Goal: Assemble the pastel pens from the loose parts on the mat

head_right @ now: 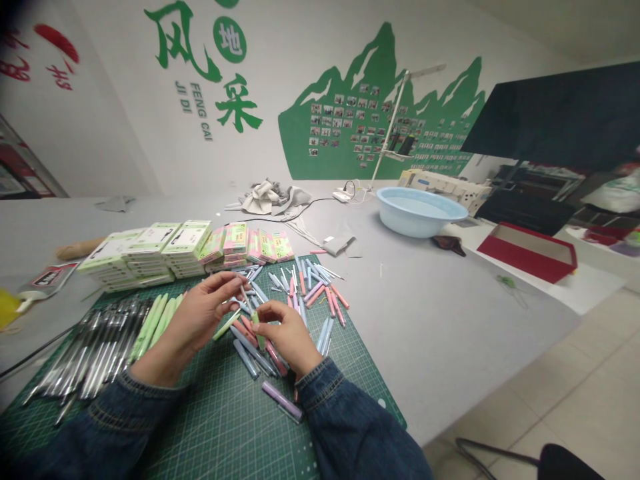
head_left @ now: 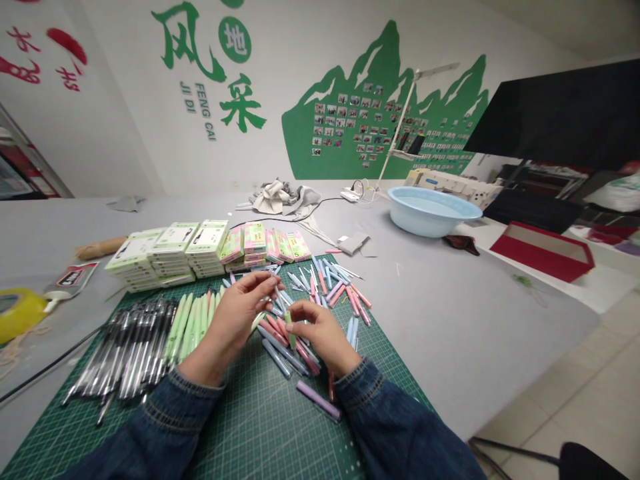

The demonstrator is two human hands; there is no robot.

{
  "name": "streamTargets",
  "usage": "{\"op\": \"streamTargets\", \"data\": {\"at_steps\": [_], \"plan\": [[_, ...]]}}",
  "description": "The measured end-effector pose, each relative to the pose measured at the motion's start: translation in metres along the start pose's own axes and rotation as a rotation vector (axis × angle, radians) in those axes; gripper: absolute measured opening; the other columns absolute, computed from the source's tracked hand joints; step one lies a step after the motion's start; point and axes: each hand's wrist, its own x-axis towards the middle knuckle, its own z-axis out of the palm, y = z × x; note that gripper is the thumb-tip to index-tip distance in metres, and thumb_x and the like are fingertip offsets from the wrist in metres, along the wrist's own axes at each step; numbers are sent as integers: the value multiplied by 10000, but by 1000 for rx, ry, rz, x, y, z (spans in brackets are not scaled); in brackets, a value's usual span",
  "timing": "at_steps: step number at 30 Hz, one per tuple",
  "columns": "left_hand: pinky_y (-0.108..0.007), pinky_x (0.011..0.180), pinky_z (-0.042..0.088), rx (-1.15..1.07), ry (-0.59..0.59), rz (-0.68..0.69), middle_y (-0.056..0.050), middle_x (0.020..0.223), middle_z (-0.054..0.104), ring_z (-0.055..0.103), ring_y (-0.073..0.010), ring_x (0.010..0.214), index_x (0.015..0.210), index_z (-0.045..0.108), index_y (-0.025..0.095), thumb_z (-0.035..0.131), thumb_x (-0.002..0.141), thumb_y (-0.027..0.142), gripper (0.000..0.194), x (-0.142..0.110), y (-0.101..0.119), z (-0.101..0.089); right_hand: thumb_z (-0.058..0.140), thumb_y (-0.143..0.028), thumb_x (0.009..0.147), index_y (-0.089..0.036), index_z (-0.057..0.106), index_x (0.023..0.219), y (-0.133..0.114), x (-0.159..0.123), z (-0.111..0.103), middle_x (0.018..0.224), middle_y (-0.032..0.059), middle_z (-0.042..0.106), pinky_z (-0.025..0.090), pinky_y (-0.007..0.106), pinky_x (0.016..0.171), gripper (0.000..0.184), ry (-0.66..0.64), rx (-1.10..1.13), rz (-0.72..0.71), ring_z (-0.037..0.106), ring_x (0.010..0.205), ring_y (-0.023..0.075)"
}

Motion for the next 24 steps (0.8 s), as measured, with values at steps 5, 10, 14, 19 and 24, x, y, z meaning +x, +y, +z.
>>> {"op": "streamTargets", "data": {"at_steps": [5, 10, 14, 19, 24], "plan": [[-166, 576, 473, -193, 181, 99, -16, 846, 691, 575, -73, 654, 901, 679, 175, 773, 672, 303, 279, 7, 15, -15, 727, -179, 652, -185, 656, 803, 0, 0, 1, 750, -18, 640, 458, 285, 730, 167, -3, 105, 74, 589, 714, 149], [-212, 526, 449, 185, 149, 53, -8, 764, 682, 561, -100, 570, 877, 683, 183, 739, 667, 377, 291, 14, 22, -45, 766, -257, 640, -183, 651, 828, -5, -2, 0, 786, 10, 667, 496, 341, 746, 232, 7, 279, 158, 645, 762, 187], [-264, 533, 416, 1020, 1, -62, -6, 559, 632, 572, -163, 511, 698, 676, 187, 624, 710, 370, 191, 20, 7, -62, 787, -255, 622, -179, 657, 805, -7, -1, -2, 777, 11, 672, 491, 315, 737, 237, 93, 222, 127, 642, 769, 180], [-293, 640, 406, 1455, 22, 53, -64, 650, 683, 636, -244, 697, 640, 659, 215, 581, 693, 289, 119, 26, -22, -59, 803, -278, 625, -177, 651, 831, -7, 0, -2, 801, 20, 678, 510, 329, 757, 276, 108, 311, 148, 657, 792, 186], [-316, 669, 412, 1487, 35, 96, -106, 755, 701, 639, -275, 783, 718, 667, 202, 553, 723, 279, 138, 23, -28, -49, 788, -260, 662, -169, 632, 860, -12, -3, -3, 824, 29, 674, 533, 340, 763, 268, 124, 422, 94, 666, 798, 182]]}}
